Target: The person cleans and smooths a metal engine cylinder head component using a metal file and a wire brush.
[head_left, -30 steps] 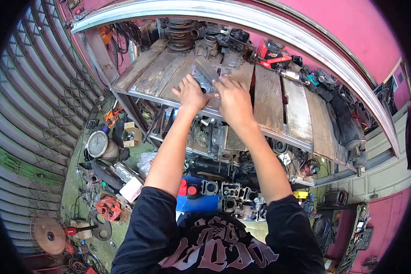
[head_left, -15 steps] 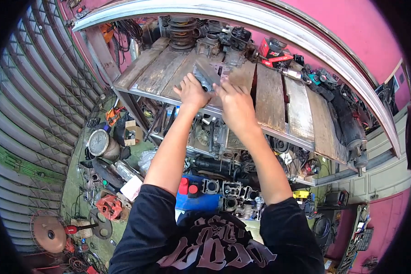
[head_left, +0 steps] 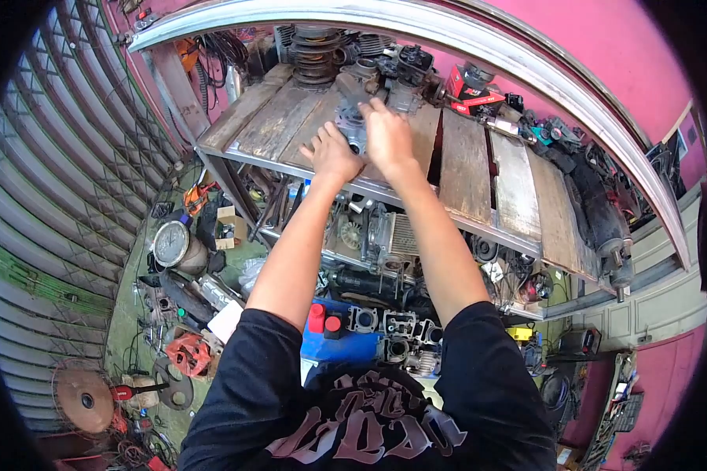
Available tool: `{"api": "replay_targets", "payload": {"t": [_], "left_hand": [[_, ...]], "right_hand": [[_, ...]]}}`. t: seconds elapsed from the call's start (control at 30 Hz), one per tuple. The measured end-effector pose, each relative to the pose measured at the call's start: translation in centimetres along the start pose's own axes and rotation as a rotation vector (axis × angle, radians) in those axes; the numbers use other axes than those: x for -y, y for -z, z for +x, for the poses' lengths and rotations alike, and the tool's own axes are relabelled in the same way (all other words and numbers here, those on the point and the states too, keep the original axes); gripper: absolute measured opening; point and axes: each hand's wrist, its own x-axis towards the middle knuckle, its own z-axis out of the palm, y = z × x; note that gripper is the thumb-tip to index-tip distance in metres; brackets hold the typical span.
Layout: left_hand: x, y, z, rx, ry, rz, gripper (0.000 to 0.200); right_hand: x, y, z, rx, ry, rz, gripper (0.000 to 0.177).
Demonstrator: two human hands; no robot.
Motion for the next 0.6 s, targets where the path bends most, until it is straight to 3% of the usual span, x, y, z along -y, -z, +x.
{"api": "replay_targets", "payload": {"t": [0.03, 0.1, 0.17, 0.33, 0.4, 0.5, 0.6], "left_hand": [[-0.1, 0.1, -0.1, 0.002, 0.003, -0.001, 0.114], [-0.4, 0.2, -0.2, -0.012, 0.002, -0.012, 0.115], [-0.4, 0.5, -0.4, 0.011, 0.005, -0.039, 0.118], [0.3, -0.1, 0.0, -0.029, -0.018, -0.082, 0.122], [0.2, -0.3, 0.1, -0.037, -0.027, -0.065, 0.123], [0.1, 0.0, 0.0, -0.038, -0.028, -0.047, 0.124], [0.0, 0.1, -0.1, -0.031, -0.032, -0.039, 0.125]], "right_hand": [[-0.7, 0.4, -0.2, 0.029, -0.066, 0.036, 0.049], [-1.6, 1.2, -1.8, 0.030, -0.079, 0.067, 0.048], [-1.9, 2.5, -3.5, -0.043, 0.056, -0.016, 0.033], [1.0, 7.1, -8.4, 0.040, 0.107, -0.093, 0.036], [2.0, 7.0, -9.3, -0.062, 0.114, -0.142, 0.039], [1.1, 4.4, -7.1, -0.103, 0.050, -0.173, 0.033], [-0.8, 2.6, -2.5, 0.017, -0.070, -0.206, 0.025]]}}
